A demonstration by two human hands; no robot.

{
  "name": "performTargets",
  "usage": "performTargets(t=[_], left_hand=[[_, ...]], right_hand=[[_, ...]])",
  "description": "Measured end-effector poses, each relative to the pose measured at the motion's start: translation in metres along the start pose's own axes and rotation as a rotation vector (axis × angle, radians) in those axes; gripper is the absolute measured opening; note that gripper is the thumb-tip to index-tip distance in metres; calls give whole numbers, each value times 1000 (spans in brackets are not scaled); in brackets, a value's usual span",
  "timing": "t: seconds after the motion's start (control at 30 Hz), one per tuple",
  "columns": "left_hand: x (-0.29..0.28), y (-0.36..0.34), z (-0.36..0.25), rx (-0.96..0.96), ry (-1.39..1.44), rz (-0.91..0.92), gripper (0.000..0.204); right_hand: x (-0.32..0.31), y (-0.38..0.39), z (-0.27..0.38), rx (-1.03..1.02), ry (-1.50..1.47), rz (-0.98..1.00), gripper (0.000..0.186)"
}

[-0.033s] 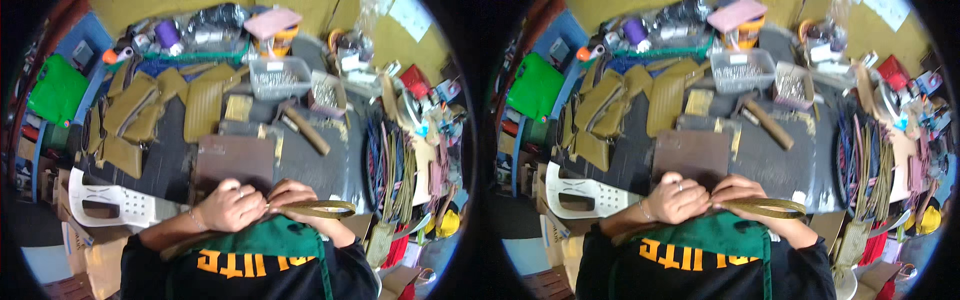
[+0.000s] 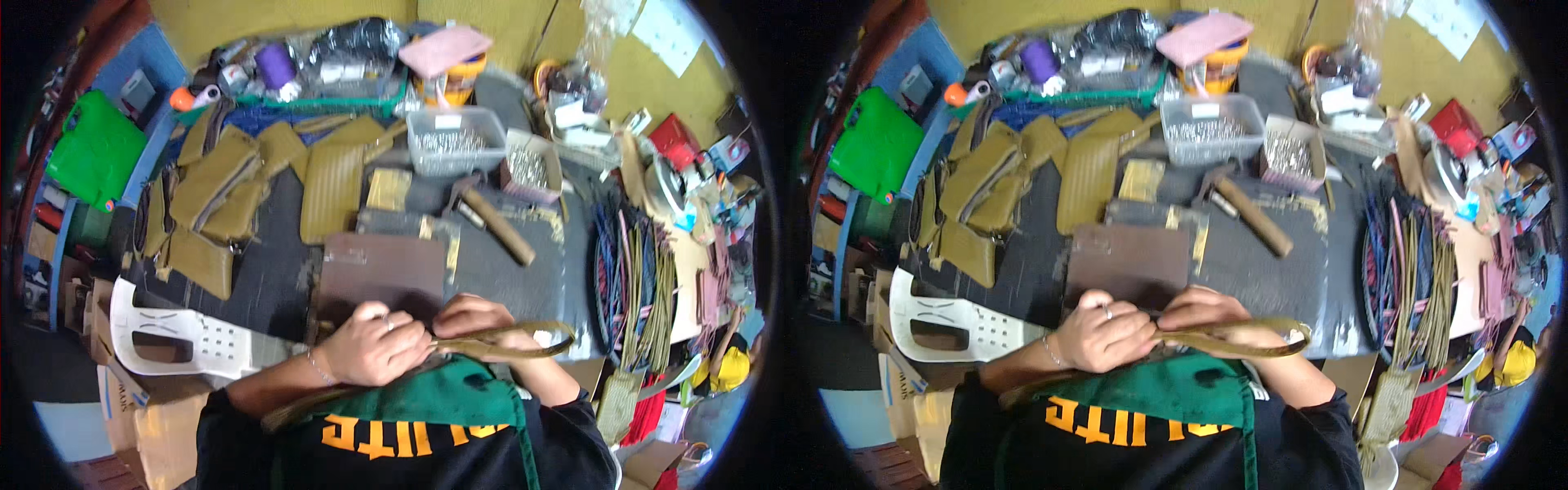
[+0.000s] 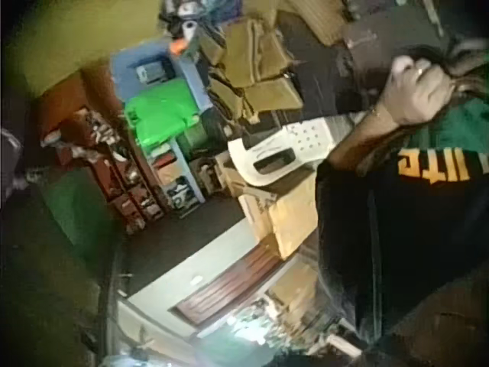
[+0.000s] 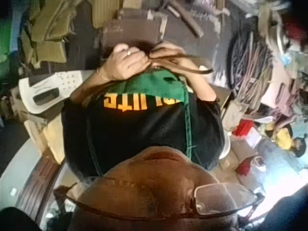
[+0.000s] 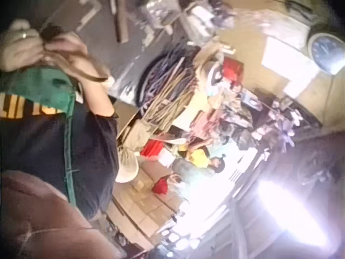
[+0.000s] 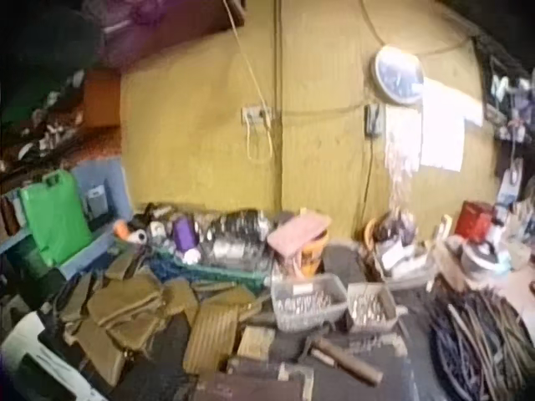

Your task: The person attaches thin leather straps to a larger leather piece by threading the straps through holes in the material by hand, and then picks up and handles several smaller leather pouches one at a time.

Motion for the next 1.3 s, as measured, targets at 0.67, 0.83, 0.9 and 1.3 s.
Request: performTargets(t=[0.67,0.83,0.9,1.3], left_hand=[[-11,4,28,-145,-64,-75,16],[-7,0,26,-122,-33,-37,15],[-8,1,23,-115,-36,-20,15],[-14,3,11,-42,-73,-16,18]], right_hand=[[-170,-119,-282,828,1126,756,22],[-178,-108,-280,787,844,462,21],[-177,-110,-275,901,831,353,20],[-78,-77,-60,318,-626,-266,8]])
Point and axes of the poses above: each hand's wrist, its own y-axis away from the middle knuckle, its own x-axis out of the palm, z = x × y, the point moved 3 cm from there along -y, towards the middle knuckle, and after that the axes turned 15 degrees about z, right-handed, at the moved point
